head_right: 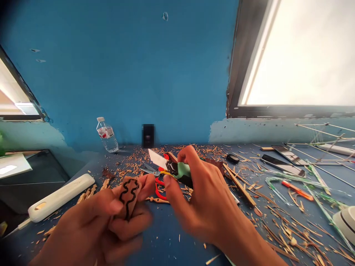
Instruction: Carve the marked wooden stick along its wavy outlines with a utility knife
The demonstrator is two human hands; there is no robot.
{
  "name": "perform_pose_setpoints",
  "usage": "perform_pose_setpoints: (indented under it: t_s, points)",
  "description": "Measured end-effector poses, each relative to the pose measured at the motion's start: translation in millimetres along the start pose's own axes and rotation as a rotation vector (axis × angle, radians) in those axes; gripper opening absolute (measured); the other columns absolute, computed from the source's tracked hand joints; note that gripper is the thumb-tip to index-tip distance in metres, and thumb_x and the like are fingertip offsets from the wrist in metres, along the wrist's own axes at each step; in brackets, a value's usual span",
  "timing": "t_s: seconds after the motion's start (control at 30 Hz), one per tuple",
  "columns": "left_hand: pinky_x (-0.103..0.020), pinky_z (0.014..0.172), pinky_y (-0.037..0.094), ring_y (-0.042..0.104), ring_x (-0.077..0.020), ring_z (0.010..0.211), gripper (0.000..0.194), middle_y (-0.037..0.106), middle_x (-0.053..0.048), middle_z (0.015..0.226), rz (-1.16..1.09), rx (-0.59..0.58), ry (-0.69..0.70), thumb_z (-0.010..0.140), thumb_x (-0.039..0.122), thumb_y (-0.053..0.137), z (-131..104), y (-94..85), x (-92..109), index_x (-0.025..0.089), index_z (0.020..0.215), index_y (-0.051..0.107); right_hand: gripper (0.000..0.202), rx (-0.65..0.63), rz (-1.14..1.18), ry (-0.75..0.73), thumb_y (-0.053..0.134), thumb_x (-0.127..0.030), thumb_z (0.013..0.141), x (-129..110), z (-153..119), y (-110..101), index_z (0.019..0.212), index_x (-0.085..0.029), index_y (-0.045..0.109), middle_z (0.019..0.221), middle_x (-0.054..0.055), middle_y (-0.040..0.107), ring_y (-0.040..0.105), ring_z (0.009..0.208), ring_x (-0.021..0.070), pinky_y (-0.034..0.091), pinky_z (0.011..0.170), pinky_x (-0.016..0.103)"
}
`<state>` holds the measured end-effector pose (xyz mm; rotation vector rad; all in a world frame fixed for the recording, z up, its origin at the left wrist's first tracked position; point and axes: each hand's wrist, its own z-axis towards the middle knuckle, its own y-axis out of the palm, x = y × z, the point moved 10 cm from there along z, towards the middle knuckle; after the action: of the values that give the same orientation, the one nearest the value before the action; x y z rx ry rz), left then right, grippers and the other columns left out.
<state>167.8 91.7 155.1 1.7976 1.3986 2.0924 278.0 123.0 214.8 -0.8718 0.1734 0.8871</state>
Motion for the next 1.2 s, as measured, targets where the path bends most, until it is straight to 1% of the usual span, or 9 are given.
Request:
perform_pose_setpoints:
  t_s: [0.17, 0.3, 0.43, 0.63, 0.73, 0.83, 0.93, 1.03, 1.2]
  points:
    - [-0.014, 0.046, 0.017, 0.025, -0.0054, 0.056, 0.027, 0.039, 0.003, 0.082, 0.172, 0.081, -0.048, 0.090, 0.047, 0.064, -2, -7.0, 0, 0.024, 0.094, 0.050, 0.012, 0.002, 0.103, 0.041, 0.048, -0.037, 0.103, 5, 0, -16, 0.109, -0.028, 0.044, 0.069, -0.007, 0.048, 0.045, 0.054, 0.0113, 0.036, 0.054, 0.028]
    - [-0.023, 0.064, 0.038, 0.047, -0.0140, 0.070, 0.023, 0.055, 0.000, 0.085, 0.887, 0.341, -0.010, 0.100, 0.048, 0.054, -12, -31.5, 9, 0.028, 0.103, 0.063, 0.020, -0.027, 0.095, 0.114, 0.045, -0.048, 0.106, 27, 2, -25, 0.107, -0.028, 0.048, 0.070, -0.005, 0.053, 0.048, 0.058, 0.0131, 0.038, 0.057, 0.030]
    - [-0.024, 0.077, 0.042, 0.062, -0.0184, 0.089, 0.025, 0.071, 0.001, 0.099, 1.320, 0.411, -0.030, 0.104, 0.044, 0.047, -17, -46.7, -6, 0.031, 0.103, 0.069, 0.029, -0.294, 0.011, 0.177, 0.040, -0.052, 0.107, 52, -17, 0, 0.108, -0.027, 0.054, 0.066, -0.004, 0.055, 0.048, 0.055, 0.0134, 0.034, 0.052, 0.029]
    - [-0.026, 0.080, 0.044, 0.065, -0.0190, 0.092, 0.028, 0.072, 0.002, 0.098, 1.399, 0.427, -0.062, 0.104, 0.047, 0.045, -24, -62.2, -17, 0.033, 0.115, 0.068, 0.031, -0.425, -0.181, 0.160, 0.035, -0.048, 0.109, 65, -51, 29, 0.121, -0.027, 0.055, 0.078, -0.001, 0.064, 0.060, 0.071, 0.0175, 0.041, 0.062, 0.030]
    - [-0.030, 0.079, 0.046, 0.064, -0.0202, 0.088, 0.032, 0.072, 0.000, 0.097, 1.425, 0.485, -0.114, 0.104, 0.049, 0.043, -32, -78.0, -12, 0.031, 0.115, 0.068, 0.030, -0.498, -0.424, 0.106, 0.036, -0.038, 0.108, 81, -62, 49, 0.124, -0.023, 0.056, 0.113, 0.009, 0.071, 0.068, 0.090, 0.0258, 0.045, 0.069, 0.035]
    - [-0.031, 0.075, 0.048, 0.062, -0.0193, 0.080, 0.041, 0.072, -0.002, 0.096, 1.307, 0.582, -0.138, 0.103, 0.056, 0.040, -45, -101.4, -2, 0.027, 0.110, 0.068, 0.033, -0.604, -0.552, 0.144, 0.041, -0.032, 0.105, 112, -74, 70, 0.130, -0.018, 0.058, 0.137, 0.017, 0.062, 0.071, 0.094, 0.0328, 0.047, 0.067, 0.039]
    - [-0.029, 0.068, 0.049, 0.059, -0.0190, 0.075, 0.046, 0.072, -0.004, 0.090, 1.139, 0.620, -0.048, 0.100, 0.061, 0.043, -54, -110.9, 16, 0.024, 0.097, 0.070, 0.033, -0.595, -0.526, 0.151, 0.042, -0.031, 0.104, 129, -74, 77, 0.128, -0.018, 0.061, 0.132, 0.019, 0.065, 0.070, 0.099, 0.0351, 0.050, 0.075, 0.042]
    - [-0.028, 0.069, 0.051, 0.060, -0.0186, 0.075, 0.038, 0.070, -0.004, 0.087, 0.967, 0.602, 0.095, 0.097, 0.056, 0.054, -56, -103.3, 41, 0.022, 0.089, 0.069, 0.034, -0.560, -0.446, 0.145, 0.042, -0.035, 0.105, 127, -64, 79, 0.130, -0.020, 0.060, 0.121, 0.017, 0.069, 0.067, 0.106, 0.0339, 0.049, 0.084, 0.044]
    - [-0.021, 0.063, 0.047, 0.052, -0.0123, 0.070, 0.015, 0.059, 0.001, 0.083, 0.762, 0.584, 0.293, 0.097, 0.040, 0.060, -44, -74.4, 75, 0.027, 0.103, 0.066, 0.035, -0.447, -0.193, 0.167, 0.030, -0.043, 0.110, 90, -32, 71, 0.119, -0.021, 0.055, 0.083, 0.002, 0.065, 0.059, 0.068, 0.0152, 0.044, 0.059, 0.027]
